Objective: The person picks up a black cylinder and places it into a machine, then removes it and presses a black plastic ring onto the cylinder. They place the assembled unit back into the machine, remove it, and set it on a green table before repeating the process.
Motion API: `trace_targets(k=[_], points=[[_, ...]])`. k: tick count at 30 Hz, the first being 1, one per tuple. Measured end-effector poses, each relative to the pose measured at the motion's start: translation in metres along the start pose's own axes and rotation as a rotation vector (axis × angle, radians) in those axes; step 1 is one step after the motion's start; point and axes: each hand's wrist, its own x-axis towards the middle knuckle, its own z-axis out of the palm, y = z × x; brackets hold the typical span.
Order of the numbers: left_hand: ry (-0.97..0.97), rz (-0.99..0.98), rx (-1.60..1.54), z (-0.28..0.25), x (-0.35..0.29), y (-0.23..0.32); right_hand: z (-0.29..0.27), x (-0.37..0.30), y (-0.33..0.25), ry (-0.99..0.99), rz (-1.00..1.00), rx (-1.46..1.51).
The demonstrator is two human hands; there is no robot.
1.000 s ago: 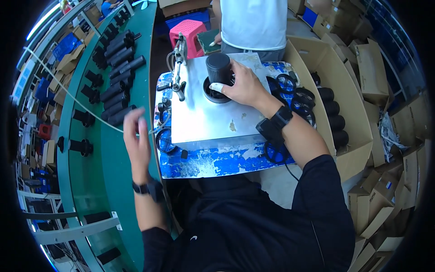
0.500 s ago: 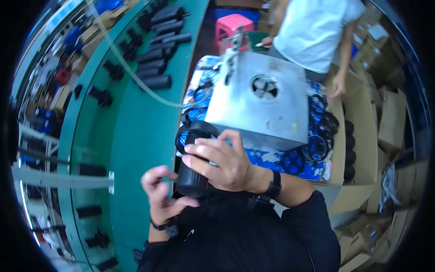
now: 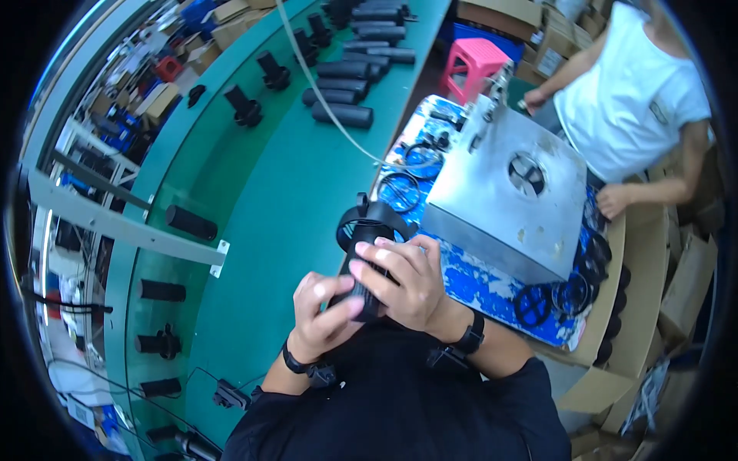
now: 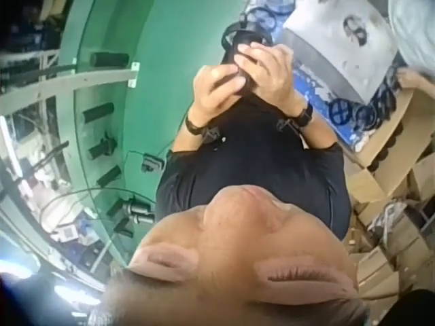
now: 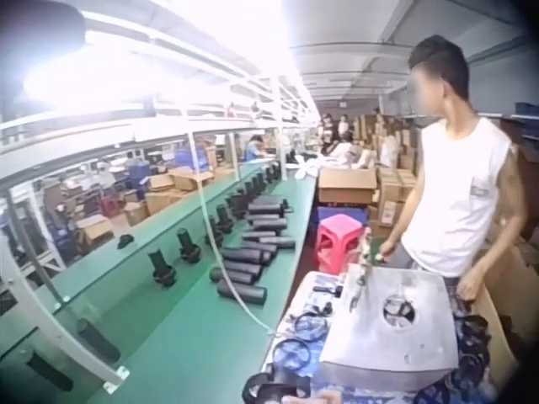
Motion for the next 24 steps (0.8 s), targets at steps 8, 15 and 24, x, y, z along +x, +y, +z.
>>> trace_targets(k=[8, 15, 24], points=[[-0.113, -0.483, 0.483, -0.09, 0.065, -0.173, 0.035, -0.125, 0.076, -0.298, 0.866, 0.677], [-0.022, -0.905, 0.916, -0.185, 0.04, -0.379, 0.038, -0.157, 0.079, -0.184, 0.839, 0.54], [-0.204, -1.1, 1.266, -0.176, 0.047, -0.35, 0.036, -0.159, 0.084, -0.163, 0.842, 0.538]])
